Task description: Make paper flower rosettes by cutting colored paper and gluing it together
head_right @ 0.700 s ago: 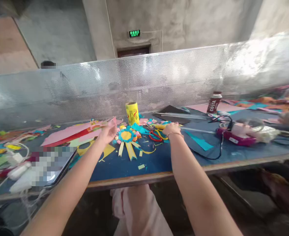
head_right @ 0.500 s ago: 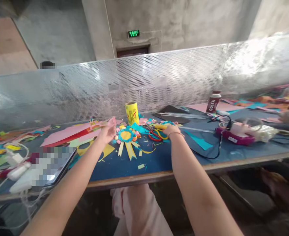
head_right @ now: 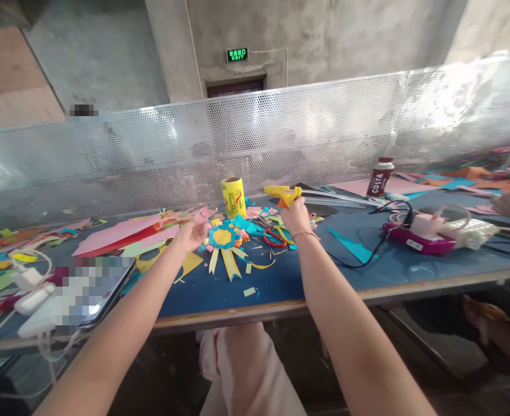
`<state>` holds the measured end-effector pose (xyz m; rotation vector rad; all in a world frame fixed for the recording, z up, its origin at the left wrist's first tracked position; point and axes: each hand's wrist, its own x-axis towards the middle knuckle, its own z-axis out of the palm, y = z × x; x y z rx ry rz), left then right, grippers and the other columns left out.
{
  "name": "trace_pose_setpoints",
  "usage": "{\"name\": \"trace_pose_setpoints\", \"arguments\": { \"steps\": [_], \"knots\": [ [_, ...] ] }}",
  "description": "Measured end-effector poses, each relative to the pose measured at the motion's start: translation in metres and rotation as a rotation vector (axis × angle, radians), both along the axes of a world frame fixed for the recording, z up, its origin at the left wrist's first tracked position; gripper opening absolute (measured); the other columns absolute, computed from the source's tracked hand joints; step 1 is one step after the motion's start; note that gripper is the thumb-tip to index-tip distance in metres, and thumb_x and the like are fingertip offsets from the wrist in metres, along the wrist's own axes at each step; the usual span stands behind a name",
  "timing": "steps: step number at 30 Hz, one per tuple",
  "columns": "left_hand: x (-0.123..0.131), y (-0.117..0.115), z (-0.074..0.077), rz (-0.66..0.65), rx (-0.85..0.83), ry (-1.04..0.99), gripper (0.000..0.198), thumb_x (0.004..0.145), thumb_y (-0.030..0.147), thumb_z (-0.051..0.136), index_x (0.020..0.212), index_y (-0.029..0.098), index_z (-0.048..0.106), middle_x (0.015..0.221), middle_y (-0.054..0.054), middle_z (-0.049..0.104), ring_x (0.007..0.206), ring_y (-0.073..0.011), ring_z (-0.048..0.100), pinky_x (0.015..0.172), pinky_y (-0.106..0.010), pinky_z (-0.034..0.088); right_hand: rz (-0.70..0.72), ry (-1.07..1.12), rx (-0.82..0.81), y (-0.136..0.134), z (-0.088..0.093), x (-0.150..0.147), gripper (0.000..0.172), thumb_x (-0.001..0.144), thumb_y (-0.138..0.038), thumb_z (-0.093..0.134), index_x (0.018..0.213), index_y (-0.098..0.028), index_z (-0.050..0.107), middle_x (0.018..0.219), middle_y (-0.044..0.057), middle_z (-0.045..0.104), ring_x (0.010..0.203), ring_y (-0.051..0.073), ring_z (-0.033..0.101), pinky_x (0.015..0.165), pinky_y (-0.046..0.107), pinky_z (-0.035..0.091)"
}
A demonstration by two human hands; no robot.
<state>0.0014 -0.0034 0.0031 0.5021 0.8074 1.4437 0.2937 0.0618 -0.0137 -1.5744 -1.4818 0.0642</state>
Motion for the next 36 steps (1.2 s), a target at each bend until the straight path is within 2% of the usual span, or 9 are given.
{"name": "trace_pose_setpoints", "arguments": {
  "steps": [2, 5, 8, 10, 16, 21, 25, 36],
  "knots": [
    [0.000, 0.001, -0.001, -0.009, 0.011, 0.016, 0.009, 0.083, 0.008, 0.053, 0.077, 0.007, 0.059, 0.055, -0.002, 0.061, 0.043, -0.0066, 0.056, 0.042, -0.014, 0.049, 0.020, 0.055, -0.012, -0.007, 0.004, -0.017, 0.037, 0.074, -0.024, 0.045, 0.108, -0.009, 0.048, 0.093, 0.017, 0.062, 0.081, 0.026, 0.060, 0.068, 0.038, 0.047],
    [0.000, 0.002, -0.003, -0.021, 0.036, 0.036, 0.011, 0.084, 0.008, 0.053, 0.074, 0.008, 0.059, 0.055, -0.002, 0.060, 0.043, -0.0060, 0.056, 0.043, -0.012, 0.048, 0.214, 0.195, 0.080, -0.019, 0.006, -0.039, 0.032, 0.075, -0.034, 0.048, 0.102, -0.016, 0.047, 0.095, 0.012, 0.062, 0.085, 0.024, 0.059, 0.070, 0.036, 0.046],
    [0.001, 0.003, -0.006, -0.040, 0.049, 0.067, 0.012, 0.083, 0.008, 0.054, 0.072, 0.008, 0.058, 0.054, -0.002, 0.060, 0.042, -0.0051, 0.055, 0.042, -0.011, 0.047, 0.227, 0.133, 0.155, -0.027, 0.004, -0.053, 0.041, 0.072, -0.049, 0.055, 0.097, -0.019, 0.045, 0.090, 0.011, 0.063, 0.082, 0.025, 0.059, 0.068, 0.037, 0.045],
    [0.001, 0.003, -0.008, -0.056, 0.070, 0.089, 0.010, 0.083, 0.008, 0.055, 0.073, 0.008, 0.059, 0.055, -0.001, 0.060, 0.041, -0.0045, 0.055, 0.042, -0.011, 0.046, 0.206, 0.059, 0.169, -0.029, 0.002, -0.059, 0.043, 0.071, -0.053, 0.056, 0.096, -0.020, 0.043, 0.084, 0.010, 0.063, 0.076, 0.026, 0.059, 0.064, 0.037, 0.044],
    [0.007, 0.001, -0.012, -0.077, 0.113, 0.123, 0.006, 0.082, 0.008, 0.057, 0.077, 0.008, 0.060, 0.057, -0.001, 0.061, 0.044, -0.0044, 0.056, 0.044, -0.011, 0.049, 0.227, -0.190, 0.250, -0.037, -0.001, -0.075, 0.034, 0.078, -0.049, 0.048, 0.093, -0.019, 0.042, 0.080, 0.011, 0.063, 0.072, 0.024, 0.060, 0.057, 0.032, 0.040],
    [0.013, -0.002, -0.012, -0.102, 0.120, 0.124, 0.003, 0.081, 0.007, 0.058, 0.080, 0.009, 0.060, 0.056, 0.001, 0.060, 0.044, -0.0035, 0.055, 0.044, -0.010, 0.048, 0.167, -0.360, 0.246, -0.042, -0.001, -0.081, 0.027, 0.082, -0.044, 0.045, 0.088, -0.018, 0.043, 0.078, 0.010, 0.063, 0.069, 0.024, 0.060, 0.054, 0.030, 0.036],
    [0.012, -0.002, -0.012, -0.110, 0.135, 0.123, 0.003, 0.080, 0.008, 0.060, 0.078, 0.010, 0.059, 0.056, 0.001, 0.060, 0.045, -0.0041, 0.056, 0.044, -0.011, 0.048, 0.123, -0.392, 0.229, -0.042, -0.001, -0.082, 0.026, 0.083, -0.043, 0.043, 0.089, -0.017, 0.044, 0.079, 0.012, 0.063, 0.071, 0.023, 0.060, 0.054, 0.029, 0.035],
    [0.012, -0.001, -0.013, -0.104, 0.122, 0.122, 0.008, 0.082, 0.007, 0.057, 0.074, 0.010, 0.059, 0.057, 0.000, 0.060, 0.045, -0.0037, 0.055, 0.046, -0.011, 0.047, 0.125, -0.417, 0.205, -0.040, -0.001, -0.080, 0.027, 0.086, -0.042, 0.041, 0.092, -0.016, 0.045, 0.082, 0.012, 0.065, 0.072, 0.024, 0.062, 0.054, 0.029, 0.035]
  ]
}}
